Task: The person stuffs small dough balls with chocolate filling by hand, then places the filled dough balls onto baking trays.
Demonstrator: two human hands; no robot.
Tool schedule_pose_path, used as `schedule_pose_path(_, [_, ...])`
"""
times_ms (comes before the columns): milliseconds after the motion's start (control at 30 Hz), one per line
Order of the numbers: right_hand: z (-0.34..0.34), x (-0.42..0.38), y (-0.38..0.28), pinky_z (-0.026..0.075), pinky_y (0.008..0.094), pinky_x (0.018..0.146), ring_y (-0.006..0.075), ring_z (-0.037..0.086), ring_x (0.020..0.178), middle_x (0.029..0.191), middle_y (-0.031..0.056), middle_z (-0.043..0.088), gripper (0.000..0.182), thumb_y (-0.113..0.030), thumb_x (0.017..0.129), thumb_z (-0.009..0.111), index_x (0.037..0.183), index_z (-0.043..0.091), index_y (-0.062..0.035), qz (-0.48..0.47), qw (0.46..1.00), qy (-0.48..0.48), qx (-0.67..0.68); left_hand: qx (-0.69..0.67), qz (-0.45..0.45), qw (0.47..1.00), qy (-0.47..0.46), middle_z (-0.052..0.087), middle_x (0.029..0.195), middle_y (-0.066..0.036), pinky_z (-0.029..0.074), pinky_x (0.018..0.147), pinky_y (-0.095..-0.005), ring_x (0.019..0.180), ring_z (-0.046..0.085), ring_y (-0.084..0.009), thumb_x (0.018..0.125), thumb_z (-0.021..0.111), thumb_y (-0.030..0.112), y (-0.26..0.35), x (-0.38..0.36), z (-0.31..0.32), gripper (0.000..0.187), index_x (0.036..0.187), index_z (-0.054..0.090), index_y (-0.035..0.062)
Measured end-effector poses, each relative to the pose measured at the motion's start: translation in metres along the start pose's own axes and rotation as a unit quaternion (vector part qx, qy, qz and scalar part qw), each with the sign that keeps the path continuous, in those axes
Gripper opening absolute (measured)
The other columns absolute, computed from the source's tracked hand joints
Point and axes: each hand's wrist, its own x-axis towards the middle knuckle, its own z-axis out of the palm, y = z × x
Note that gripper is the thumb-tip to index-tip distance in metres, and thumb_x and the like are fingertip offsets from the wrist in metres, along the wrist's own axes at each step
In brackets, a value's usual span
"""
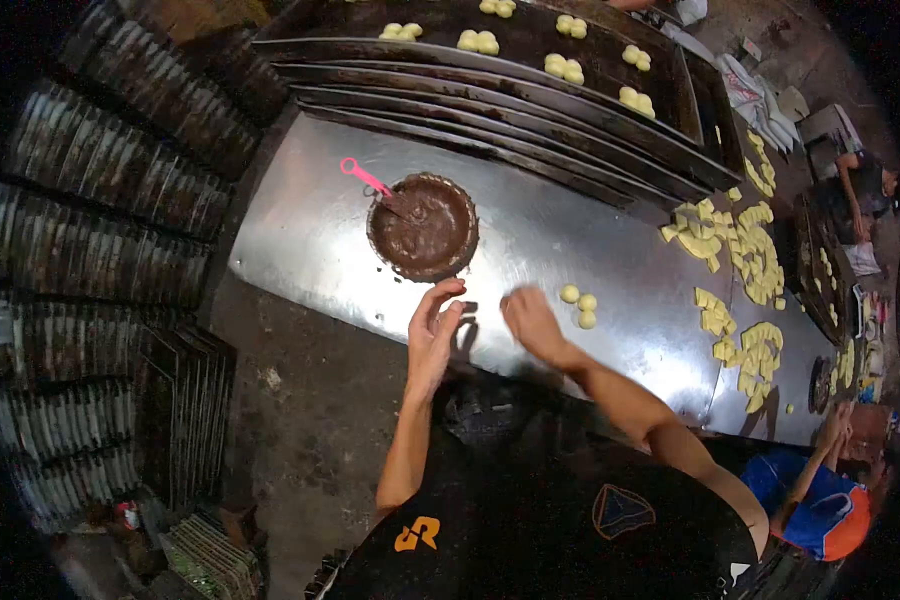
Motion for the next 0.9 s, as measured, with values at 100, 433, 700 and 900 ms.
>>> schedule_pose_path(100, [0.013,0.034,-0.003,0.041,0.0427,0.085,0.0304,0.049,0.091,0.092,0.0159,0.053,0.009,-0.008,0.087,0.053,0.091,0.058,-0.0008,0.111,0.989,0.094,0.027,-0.029,-0.057,0.998,0.026,0.058,0.125,-0.012,0.048,0.097,-0.0346,0.116,0.057,-0.0207,0.099,0.06,0.018,-0.001,-0.004,-0.001,0.028,0.122,0.058,0.0005])
schedule_pose_path(433, [0.007,0.019,-0.009,0.042,0.0423,0.08,0.0317,0.048,0.086,0.09,0.0151,0.049,0.014,-0.005,0.081,0.056,0.094,0.053,-0.0002,0.143,0.985,0.079,0.059,0.024,-0.065,0.998,0.005,0.06,0.122,-0.011,0.046,0.099,-0.0336,0.115,0.056,-0.019,0.099,0.059,0.018,-0.011,-0.006,0.008,0.027,0.12,0.06,0.0002])
schedule_pose_path(700, [-0.002,-0.002,0.007,0.043,0.0401,0.079,0.0306,0.05,0.087,0.088,0.0136,0.051,0.016,-0.005,0.078,0.058,0.092,0.057,0.0003,0.167,0.98,0.104,-0.007,0.164,-0.031,0.979,-0.113,0.064,0.11,-0.011,0.05,0.085,-0.031,0.096,0.062,-0.0179,0.097,0.059,0.01,-0.031,0.017,0.035,0.028,0.121,0.057,-0.0049])
schedule_pose_path(900, [-0.061,-0.024,-0.001,0.04,0.0463,0.085,0.0332,0.051,0.094,0.099,0.0168,0.056,0.02,-0.007,0.086,0.059,0.104,0.06,0.0022,0.282,0.933,0.205,0.087,0.411,0.076,0.895,-0.154,0.063,0.109,-0.02,0.051,0.08,-0.0366,0.092,0.061,-0.0282,0.085,0.067,0.008,-0.098,0.015,0.059,0.046,0.124,0.05,-0.0076])
